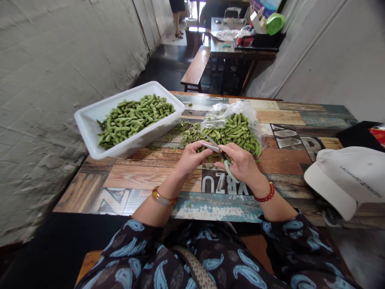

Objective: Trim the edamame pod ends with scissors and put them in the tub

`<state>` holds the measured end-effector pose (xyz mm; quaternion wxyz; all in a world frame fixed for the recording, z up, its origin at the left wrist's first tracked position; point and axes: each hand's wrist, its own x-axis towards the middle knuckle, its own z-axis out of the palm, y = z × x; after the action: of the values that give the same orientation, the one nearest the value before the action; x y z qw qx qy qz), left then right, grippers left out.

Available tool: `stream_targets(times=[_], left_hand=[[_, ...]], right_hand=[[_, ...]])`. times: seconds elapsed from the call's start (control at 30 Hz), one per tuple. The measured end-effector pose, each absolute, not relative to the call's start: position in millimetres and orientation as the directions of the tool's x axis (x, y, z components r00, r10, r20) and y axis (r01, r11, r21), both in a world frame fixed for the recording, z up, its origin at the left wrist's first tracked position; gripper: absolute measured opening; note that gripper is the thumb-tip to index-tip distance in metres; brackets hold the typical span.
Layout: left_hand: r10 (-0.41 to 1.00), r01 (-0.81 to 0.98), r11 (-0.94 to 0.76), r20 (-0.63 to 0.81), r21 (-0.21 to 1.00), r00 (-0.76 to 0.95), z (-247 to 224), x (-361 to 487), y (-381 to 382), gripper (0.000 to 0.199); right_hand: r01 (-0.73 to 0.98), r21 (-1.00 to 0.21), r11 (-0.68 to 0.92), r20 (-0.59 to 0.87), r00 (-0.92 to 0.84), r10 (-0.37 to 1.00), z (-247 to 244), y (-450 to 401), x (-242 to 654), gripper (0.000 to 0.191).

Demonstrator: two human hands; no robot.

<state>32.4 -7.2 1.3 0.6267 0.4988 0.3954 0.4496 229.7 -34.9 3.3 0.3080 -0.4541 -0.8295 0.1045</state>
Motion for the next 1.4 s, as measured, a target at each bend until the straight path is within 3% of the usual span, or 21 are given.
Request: stream_targets(times=[0.1,0.23,0.37,0.6,1.0,1.4], left_hand=[[0.959,-0.188,0.112,-0.056,0.976,0.278,-0.5,32.2,-6.7,0.030],[0.969,-0.204,0.138,-0.089,0.969,0.232,1.5,32.0,-6.0,0.032],[0.979,-0.353,0.164,-0.108,0.921,0.175,6.9,30.8,-3.5,0.035],[0.963,-0.553,0.257,-0.163,0.792,0.214,11.4,25.7,0.4,0.046],[0.979,-0.464,0.170,-0.094,0.869,0.181,11.4,32.1,-5.0,0.040],[0.987,-0.390,0.108,-0.050,0.914,0.155,6.1,32.8,-5.1,0.035]], right_hand=[[0.706,-0.453,0.544,0.404,-0.381,0.832,1.4,-34.8,230.2,0.041],[0.652,-0.547,0.525,0.456,-0.294,0.840,-3.1,-29.8,231.7,0.044],[0.600,-0.627,0.497,0.474,-0.212,0.855,-5.8,-24.9,232.9,0.046],[0.609,-0.579,0.542,0.484,-0.279,0.829,-7.7,-28.4,228.9,0.048],[0.629,-0.536,0.563,0.491,-0.311,0.814,-6.8,-29.8,226.8,0.048],[0.589,-0.578,0.565,0.475,-0.320,0.820,-7.8,-30.5,227.4,0.049]])
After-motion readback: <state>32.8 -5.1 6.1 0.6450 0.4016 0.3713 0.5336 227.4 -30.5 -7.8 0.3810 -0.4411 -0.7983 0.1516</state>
